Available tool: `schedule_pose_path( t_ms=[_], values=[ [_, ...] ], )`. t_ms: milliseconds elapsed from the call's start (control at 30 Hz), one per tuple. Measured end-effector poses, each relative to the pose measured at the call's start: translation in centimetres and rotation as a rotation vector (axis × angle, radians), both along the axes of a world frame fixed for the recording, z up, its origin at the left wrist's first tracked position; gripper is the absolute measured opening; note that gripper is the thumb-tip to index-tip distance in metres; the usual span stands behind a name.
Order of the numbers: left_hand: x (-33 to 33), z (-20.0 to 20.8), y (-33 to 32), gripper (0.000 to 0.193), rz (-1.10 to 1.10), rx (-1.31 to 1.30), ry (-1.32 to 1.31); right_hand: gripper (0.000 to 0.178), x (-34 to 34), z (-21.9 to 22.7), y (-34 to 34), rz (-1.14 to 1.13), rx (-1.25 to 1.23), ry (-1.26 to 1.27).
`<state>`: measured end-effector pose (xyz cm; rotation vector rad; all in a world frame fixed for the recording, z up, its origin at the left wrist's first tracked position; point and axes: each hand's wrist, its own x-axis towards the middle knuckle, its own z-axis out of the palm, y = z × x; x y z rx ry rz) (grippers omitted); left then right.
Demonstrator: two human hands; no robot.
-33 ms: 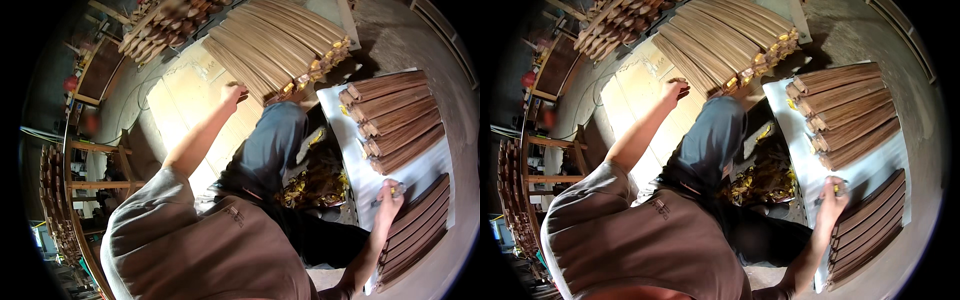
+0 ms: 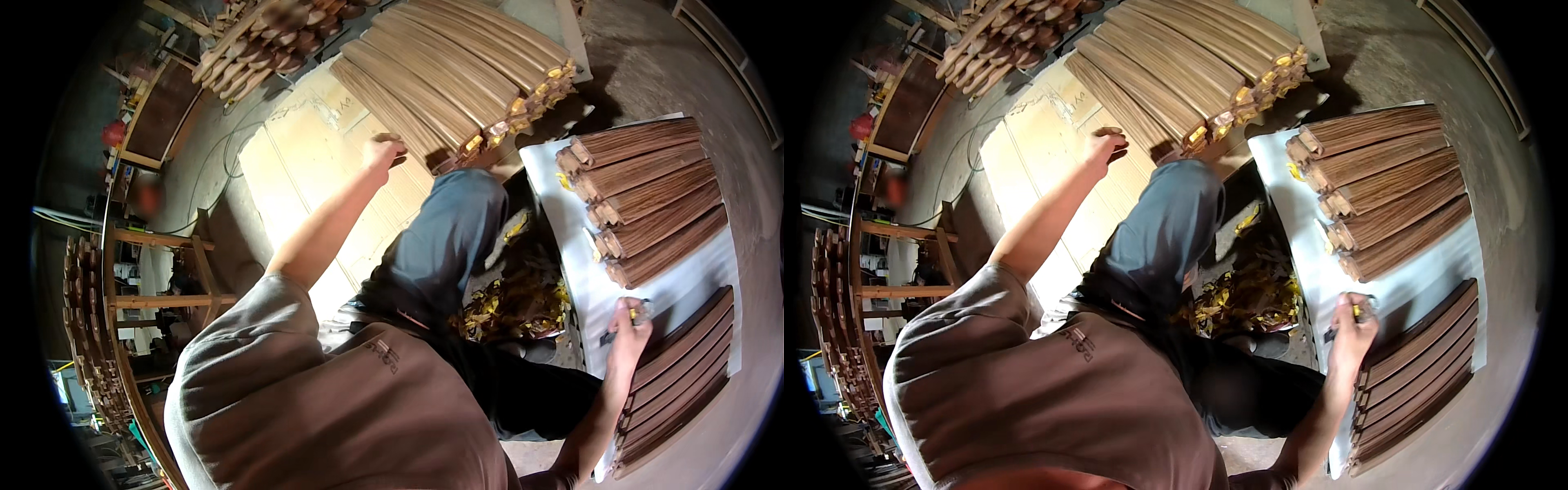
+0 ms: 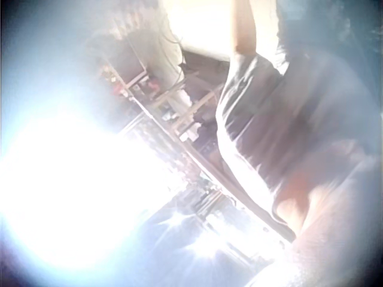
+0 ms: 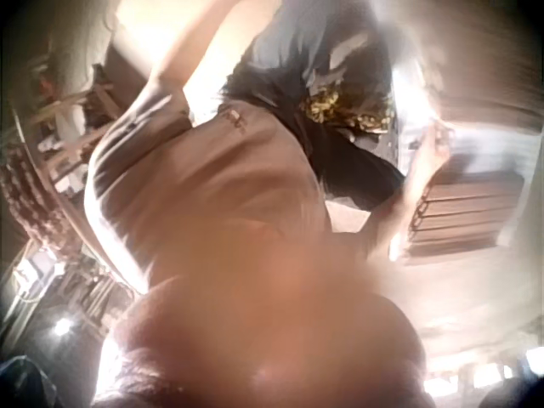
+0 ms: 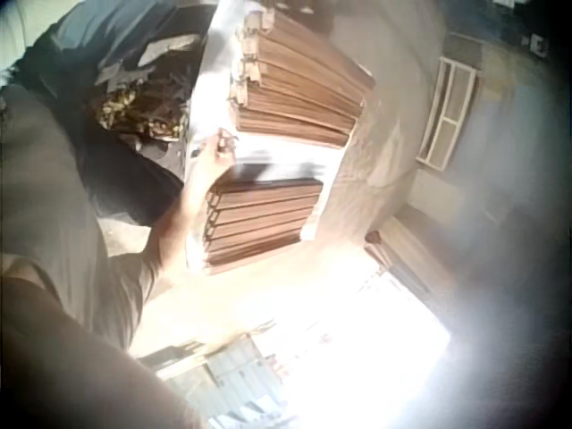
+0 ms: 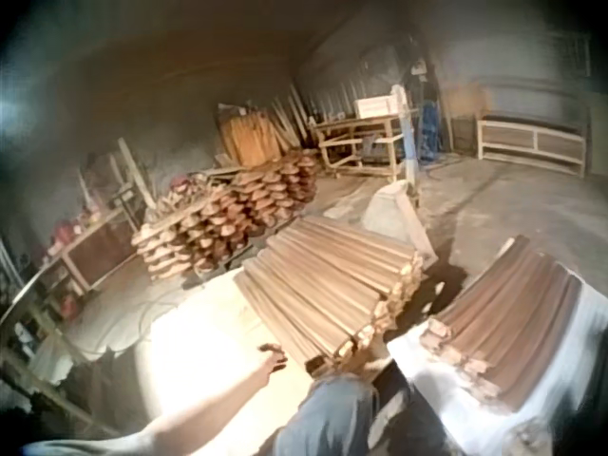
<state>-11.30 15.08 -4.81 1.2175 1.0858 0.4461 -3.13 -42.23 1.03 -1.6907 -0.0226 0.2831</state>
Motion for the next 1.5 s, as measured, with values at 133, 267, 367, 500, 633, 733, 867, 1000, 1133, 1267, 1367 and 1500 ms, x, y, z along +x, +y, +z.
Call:
schedule_pose_path(
  t_ms=[133, 267, 367, 500, 633, 733, 867, 1000, 1133, 1267, 1367, 1500],
  values=[
    [2.4, -4.8, -0.5, 0.028, -0.143, 0.016, 0.051, 0.010, -0.9, -1.3, 1.8, 0.037, -0.046, 0.248],
    [3.9, -7.4, -0.9, 0.052, -0.108, 0.412, 0.240, 0.008, -0.3, -2.5, 2.1, 0.083, -0.062, 0.308],
    [3.2, -9.3, 0.4, 0.047, 0.155, 0.096, 0.361, 0.010, -0.7, -4.4, 2.4, 0.074, -0.096, 0.310],
    [2.6, -10.6, -1.7, 0.016, 0.048, -0.414, 0.103, 0.013, -0.7, -6.3, 1.0, 0.076, -0.091, 0.427],
    [3.1, -11.5, -1.7, 0.016, 0.063, -0.386, 0.075, 0.013, -0.3, -5.5, 2.6, 0.014, -0.067, 0.483],
    [1.8, -11.9, -0.4, 0.016, -0.028, -0.396, 0.073, 0.016, 0.4, -6.2, 2.7, 0.034, -0.050, 0.507],
    [0.2, -10.1, 0.1, 0.022, -0.073, -0.469, -0.106, 0.015, 0.4, -6.5, 2.4, 0.127, -0.060, 0.421],
    [0.6, -1.6, -1.1, 0.028, -0.104, -0.644, -0.498, 0.015, 0.2, -5.5, 3.4, 0.075, -0.110, 0.398],
    [1.9, 3.6, -2.3, 0.026, -0.154, -0.690, -0.558, 0.014, 0.1, -1.3, 8.3, 0.009, 0.045, 0.190],
    [2.8, 7.6, -7.6, 0.023, -0.174, -0.839, -0.605, 0.023, -0.2, 2.6, 18.2, 0.102, 0.189, 0.089],
    [1.5, 9.2, -11.5, 0.020, -0.265, -0.892, -0.618, 0.018, -0.1, 3.7, 24.5, 0.213, 0.351, 0.138],
    [0.3, 9.7, -14.1, 0.020, -0.268, -0.912, -0.567, 0.017, -1.5, 4.9, 28.2, 0.179, 0.412, 0.178]
  ],
)
